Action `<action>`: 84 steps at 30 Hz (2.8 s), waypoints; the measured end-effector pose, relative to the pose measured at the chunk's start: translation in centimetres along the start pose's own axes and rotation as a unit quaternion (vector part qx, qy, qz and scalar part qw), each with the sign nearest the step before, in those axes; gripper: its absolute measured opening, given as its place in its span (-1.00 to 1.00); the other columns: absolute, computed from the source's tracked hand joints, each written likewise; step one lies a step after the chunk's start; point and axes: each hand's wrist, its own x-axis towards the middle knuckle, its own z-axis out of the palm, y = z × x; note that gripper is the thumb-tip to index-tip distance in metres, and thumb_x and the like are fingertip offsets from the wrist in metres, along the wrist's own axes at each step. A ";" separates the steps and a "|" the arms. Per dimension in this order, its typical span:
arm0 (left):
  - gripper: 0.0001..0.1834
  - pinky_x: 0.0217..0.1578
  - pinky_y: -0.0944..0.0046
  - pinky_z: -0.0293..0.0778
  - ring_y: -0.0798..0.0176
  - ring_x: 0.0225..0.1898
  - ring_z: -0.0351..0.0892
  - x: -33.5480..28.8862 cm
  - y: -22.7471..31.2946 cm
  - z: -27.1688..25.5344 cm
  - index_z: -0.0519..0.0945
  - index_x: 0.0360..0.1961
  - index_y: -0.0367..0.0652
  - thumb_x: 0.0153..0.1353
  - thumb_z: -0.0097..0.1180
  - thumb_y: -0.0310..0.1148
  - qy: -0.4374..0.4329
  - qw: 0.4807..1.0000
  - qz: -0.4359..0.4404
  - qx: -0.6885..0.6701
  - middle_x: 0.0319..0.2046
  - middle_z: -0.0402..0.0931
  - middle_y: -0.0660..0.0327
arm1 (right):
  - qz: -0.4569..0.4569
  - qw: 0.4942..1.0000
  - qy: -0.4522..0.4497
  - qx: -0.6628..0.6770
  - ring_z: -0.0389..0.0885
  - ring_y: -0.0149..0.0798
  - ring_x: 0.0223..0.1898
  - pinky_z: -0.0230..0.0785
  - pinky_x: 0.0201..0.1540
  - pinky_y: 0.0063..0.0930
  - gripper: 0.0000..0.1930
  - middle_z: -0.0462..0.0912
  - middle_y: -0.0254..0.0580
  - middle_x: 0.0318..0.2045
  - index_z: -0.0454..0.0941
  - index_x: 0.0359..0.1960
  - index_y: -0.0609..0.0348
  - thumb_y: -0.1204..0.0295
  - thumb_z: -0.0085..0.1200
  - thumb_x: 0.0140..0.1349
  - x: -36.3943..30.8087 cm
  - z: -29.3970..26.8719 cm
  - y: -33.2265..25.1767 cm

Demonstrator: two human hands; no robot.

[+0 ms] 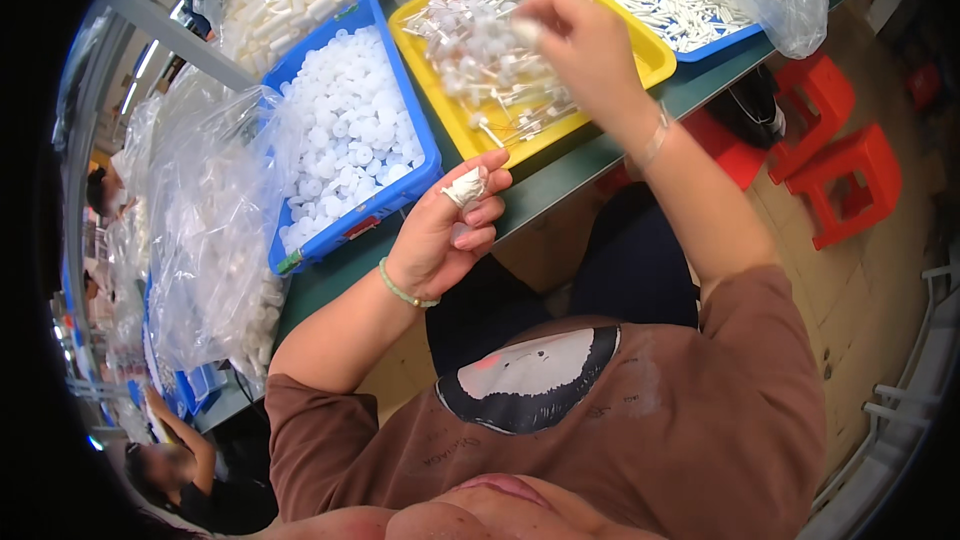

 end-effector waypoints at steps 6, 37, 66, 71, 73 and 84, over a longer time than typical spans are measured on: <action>-0.65 -0.08 0.27 0.51 0.14 0.07 0.44 0.3 -0.5 -1.6 0.40 0.07 -0.31 0.27 -0.14 -0.44 -0.123 0.975 -0.125 -0.136 0.08 0.37 0.02 | -0.145 0.967 -0.099 -0.182 0.56 0.02 -0.19 0.39 -0.08 -0.20 -0.80 0.62 -0.04 -0.32 0.62 -0.28 0.20 0.44 0.06 0.07 0.9 0.8 1.0; -0.51 -0.20 0.50 0.51 0.42 -0.13 0.52 0.1 -0.1 0.3 0.24 0.28 -0.23 0.35 -0.05 -0.41 0.008 1.000 0.014 -0.022 0.16 0.36 0.03 | 0.032 0.994 -0.082 0.059 0.45 -0.52 -0.40 0.32 -0.34 -0.64 -0.76 0.50 -0.31 -0.37 0.45 -0.15 0.25 0.62 -0.06 0.12 -10.4 -0.6 -2.6; -0.63 -0.12 0.50 0.49 0.50 -0.08 0.52 -0.1 -0.5 -0.1 0.54 0.02 -0.08 0.17 0.23 -0.41 0.016 0.992 0.055 0.110 -0.10 0.55 0.35 | -0.092 0.993 -0.064 -0.035 0.57 -0.09 -0.37 0.43 -0.34 -0.32 -0.71 0.53 -0.12 -0.33 0.43 -0.18 0.19 0.58 0.17 0.04 -11.2 0.6 -4.2; -0.63 -0.14 0.49 0.51 0.49 -0.09 0.52 -0.1 -0.6 -0.1 0.54 0.02 -0.08 0.16 0.23 -0.45 0.001 0.993 0.062 0.103 -0.11 0.55 0.35 | -0.008 0.994 -0.104 0.016 0.57 -0.19 -0.42 0.41 -0.36 -0.38 -0.84 0.53 -0.14 -0.44 0.43 -0.25 0.22 0.57 0.11 0.14 -11.6 0.2 -4.3; -0.65 -0.15 0.48 0.52 0.48 -0.11 0.53 -0.2 -0.6 -0.1 0.55 0.00 -0.09 0.15 0.23 -0.46 -0.014 0.991 0.070 0.113 -0.13 0.56 0.35 | 0.009 0.988 -0.117 0.103 0.50 -0.35 -0.49 0.34 -0.44 -0.48 -0.90 0.51 -0.22 -0.47 0.42 -0.26 0.21 0.54 0.05 0.21 -11.7 0.2 -3.9; -0.64 -0.25 0.47 0.46 0.45 -0.27 0.53 -0.4 -1.2 0.0 0.58 -0.06 -0.19 0.06 0.29 -0.54 -0.011 0.987 0.120 0.111 -0.27 0.57 0.28 | 0.214 0.886 -0.221 0.347 0.32 -0.51 -0.67 0.16 -0.62 -0.60 -0.95 0.42 -0.37 -0.58 0.36 -0.29 0.19 0.49 -0.09 0.33 -11.6 -0.2 -5.1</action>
